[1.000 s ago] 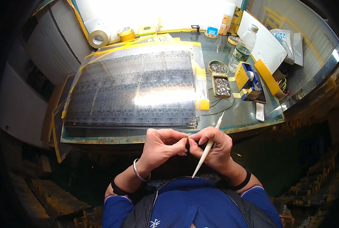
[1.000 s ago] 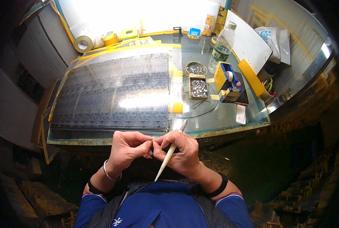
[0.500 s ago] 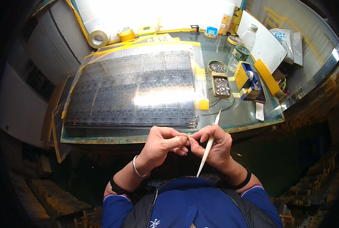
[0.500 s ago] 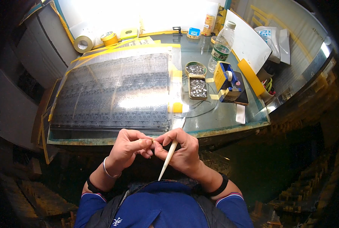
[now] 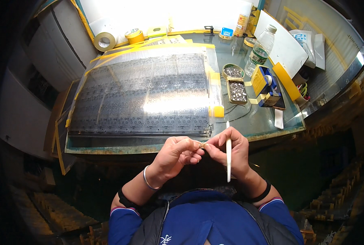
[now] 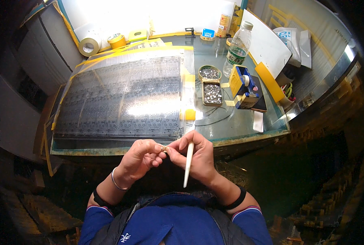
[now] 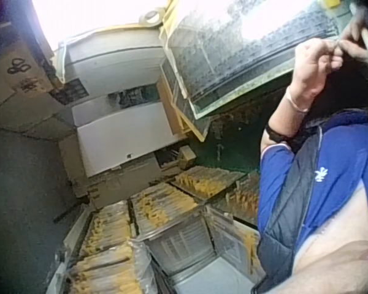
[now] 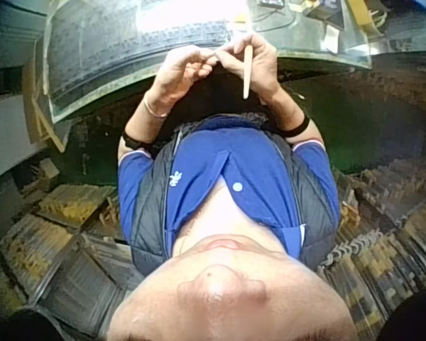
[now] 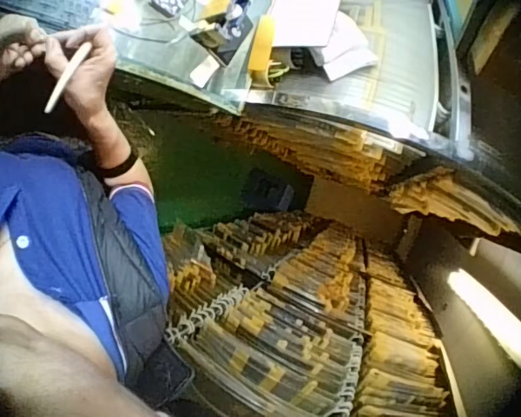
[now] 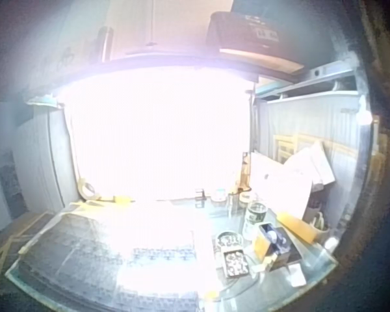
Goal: Peeling and inspecting patterned film sheets on a light table using a stylus tool.
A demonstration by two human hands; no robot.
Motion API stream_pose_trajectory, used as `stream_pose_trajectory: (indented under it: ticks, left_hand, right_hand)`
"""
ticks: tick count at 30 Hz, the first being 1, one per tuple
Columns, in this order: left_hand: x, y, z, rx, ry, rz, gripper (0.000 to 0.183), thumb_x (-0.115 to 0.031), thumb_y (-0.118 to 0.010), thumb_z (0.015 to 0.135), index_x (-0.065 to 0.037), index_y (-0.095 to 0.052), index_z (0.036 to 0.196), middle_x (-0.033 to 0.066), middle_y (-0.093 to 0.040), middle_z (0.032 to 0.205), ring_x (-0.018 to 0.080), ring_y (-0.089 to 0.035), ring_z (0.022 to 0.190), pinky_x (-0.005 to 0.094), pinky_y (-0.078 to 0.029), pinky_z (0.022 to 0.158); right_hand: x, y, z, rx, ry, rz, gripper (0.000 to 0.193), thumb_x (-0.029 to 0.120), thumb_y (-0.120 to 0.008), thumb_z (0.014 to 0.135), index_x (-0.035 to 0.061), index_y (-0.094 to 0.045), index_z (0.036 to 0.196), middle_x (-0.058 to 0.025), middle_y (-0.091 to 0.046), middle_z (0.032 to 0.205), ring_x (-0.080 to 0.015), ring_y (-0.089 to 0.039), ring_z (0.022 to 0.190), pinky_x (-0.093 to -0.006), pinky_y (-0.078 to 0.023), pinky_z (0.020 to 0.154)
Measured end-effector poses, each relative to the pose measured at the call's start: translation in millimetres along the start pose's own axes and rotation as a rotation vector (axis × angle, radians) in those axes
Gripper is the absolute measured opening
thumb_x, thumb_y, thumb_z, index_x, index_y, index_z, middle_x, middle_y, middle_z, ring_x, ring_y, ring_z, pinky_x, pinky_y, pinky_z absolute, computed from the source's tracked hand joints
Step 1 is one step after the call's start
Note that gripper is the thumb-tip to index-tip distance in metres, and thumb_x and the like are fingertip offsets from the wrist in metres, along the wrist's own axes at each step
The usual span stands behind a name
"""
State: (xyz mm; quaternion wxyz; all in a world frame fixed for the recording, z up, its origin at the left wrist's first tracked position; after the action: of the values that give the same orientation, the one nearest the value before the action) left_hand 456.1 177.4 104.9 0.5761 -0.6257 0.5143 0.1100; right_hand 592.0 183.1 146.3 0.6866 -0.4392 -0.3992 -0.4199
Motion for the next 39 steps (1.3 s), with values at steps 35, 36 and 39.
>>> stream_pose_trajectory:
  ticks: [35,36,39]
  left_hand:
    - [-20,37,27,-0.080,-0.194,-0.025,0.013,-0.008,-0.057,0.086,0.003,-0.059,0.093,0.0120,-0.063,0.074,0.0157,-0.060,0.053,0.0228,-0.050,0.048]
    - [-20,36,28,-0.060,-0.195,-0.031,0.013,-0.007,-0.056,0.086,0.003,-0.059,0.092,0.0122,-0.063,0.074,0.0162,-0.060,0.054,0.0232,-0.050,0.048]
    - [-20,34,28,-0.034,-0.202,-0.035,0.012,-0.007,-0.056,0.085,0.003,-0.058,0.091,0.0122,-0.063,0.074,0.0169,-0.061,0.055,0.0235,-0.050,0.049]
  right_hand:
    - [70,203,-69,-0.775,0.410,-1.045,0.033,0.024,-0.050,0.096,0.0006,-0.046,0.118,-0.0144,-0.059,0.100,-0.0234,-0.058,0.088,-0.0337,-0.047,0.080]
    - [66,180,-52,-0.608,0.436,-1.186,0.031,0.024,-0.053,0.094,0.0011,-0.047,0.115,-0.0142,-0.057,0.097,-0.0251,-0.058,0.086,-0.0339,-0.047,0.079]
    - [41,128,-13,-0.225,0.408,-1.247,0.019,0.013,-0.058,0.087,0.0035,-0.051,0.102,-0.0163,-0.053,0.092,-0.0320,-0.055,0.083,-0.0383,-0.047,0.075]
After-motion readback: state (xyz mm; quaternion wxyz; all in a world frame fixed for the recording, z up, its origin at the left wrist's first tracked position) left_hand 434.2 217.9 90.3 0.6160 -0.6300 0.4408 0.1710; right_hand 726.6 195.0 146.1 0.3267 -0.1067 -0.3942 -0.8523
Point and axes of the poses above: each hand's wrist, its own z-axis towards the middle knuckle, its own y-axis out of the back of the hand, x = y × z, the point moved 8 cm from there along z, towards the middle knuckle
